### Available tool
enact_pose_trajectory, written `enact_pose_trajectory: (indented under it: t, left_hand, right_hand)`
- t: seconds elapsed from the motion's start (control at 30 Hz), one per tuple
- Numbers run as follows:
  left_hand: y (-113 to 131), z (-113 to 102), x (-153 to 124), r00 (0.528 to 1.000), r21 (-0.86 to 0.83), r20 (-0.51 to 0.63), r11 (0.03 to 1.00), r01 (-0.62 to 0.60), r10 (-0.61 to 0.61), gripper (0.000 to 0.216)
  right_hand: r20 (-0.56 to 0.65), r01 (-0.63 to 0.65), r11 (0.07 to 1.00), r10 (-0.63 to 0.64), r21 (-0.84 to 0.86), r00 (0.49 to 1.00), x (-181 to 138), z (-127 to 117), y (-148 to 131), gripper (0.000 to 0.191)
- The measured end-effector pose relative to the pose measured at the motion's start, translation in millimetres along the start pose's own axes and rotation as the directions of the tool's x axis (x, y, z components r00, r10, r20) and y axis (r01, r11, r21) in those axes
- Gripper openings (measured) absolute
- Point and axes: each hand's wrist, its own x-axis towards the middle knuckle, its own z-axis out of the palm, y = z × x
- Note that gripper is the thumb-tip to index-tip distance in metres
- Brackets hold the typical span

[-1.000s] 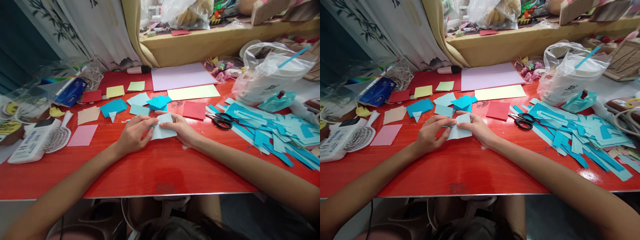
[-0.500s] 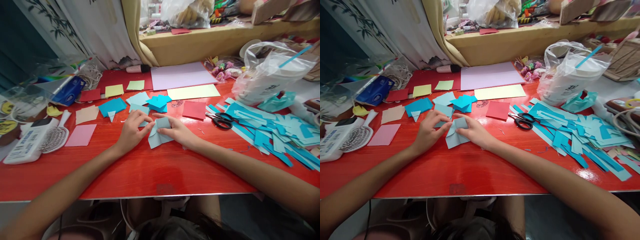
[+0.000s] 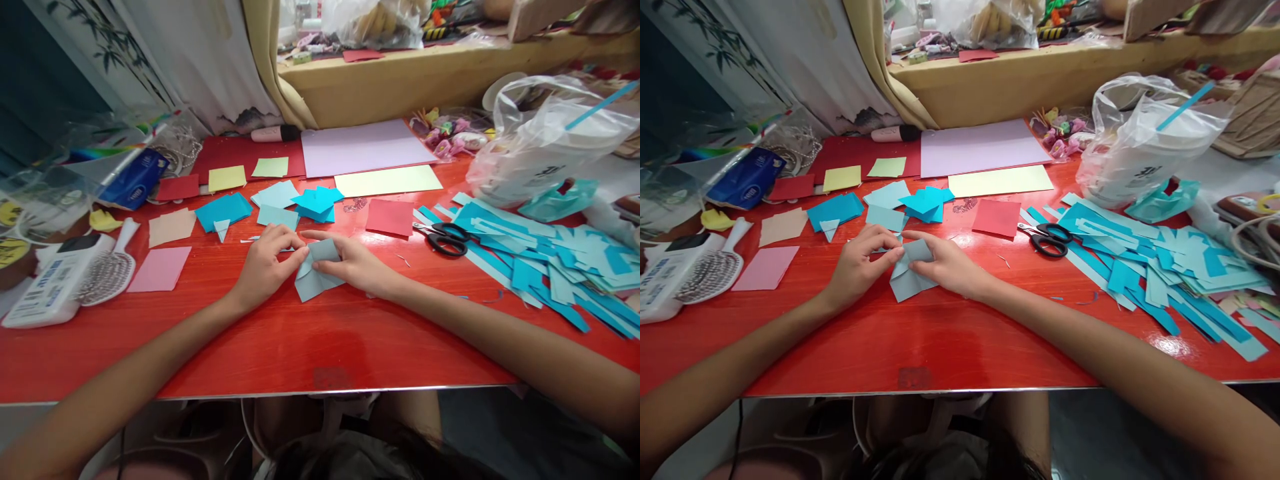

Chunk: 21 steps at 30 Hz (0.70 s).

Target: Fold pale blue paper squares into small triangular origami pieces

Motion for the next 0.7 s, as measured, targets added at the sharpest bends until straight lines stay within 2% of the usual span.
enact_pose_trajectory:
  t: [0.23, 0.37, 0.5, 0.7]
  left_hand:
    - [0.9, 0.8, -1.1, 1.000, 0.005, 0.002, 1.000, 0.002, -0.002, 0.017]
    - [1.9, 2.7, -1.6, 1.000, 0.075, -0.001, 0.997, -0.023, 0.023, 0.013]
    - [4.8, 3.7, -3.0, 0.999, 0.153, -0.007, 0.987, -0.045, 0.047, 0.018]
    - [8.5, 2.7, -4.5, 1.000, 0.153, 0.018, 0.988, 0.015, -0.018, 0.019]
  right_hand:
    - [0.047, 0.032, 0.999, -0.031, -0.013, 0.998, 0.0, -2.7, 0.8, 0.049]
    - [-0.018, -0.028, 0.997, 0.029, 0.067, 0.999, 1.8, -3.3, 0.6, 0.044]
    - [-0.123, -0.095, 0.987, 0.111, 0.132, 0.986, 2.6, -2.2, -1.7, 0.042]
    - [-0.129, -0.097, 0.978, 0.122, 0.186, 0.984, 3.1, -1.1, -2.8, 0.038]
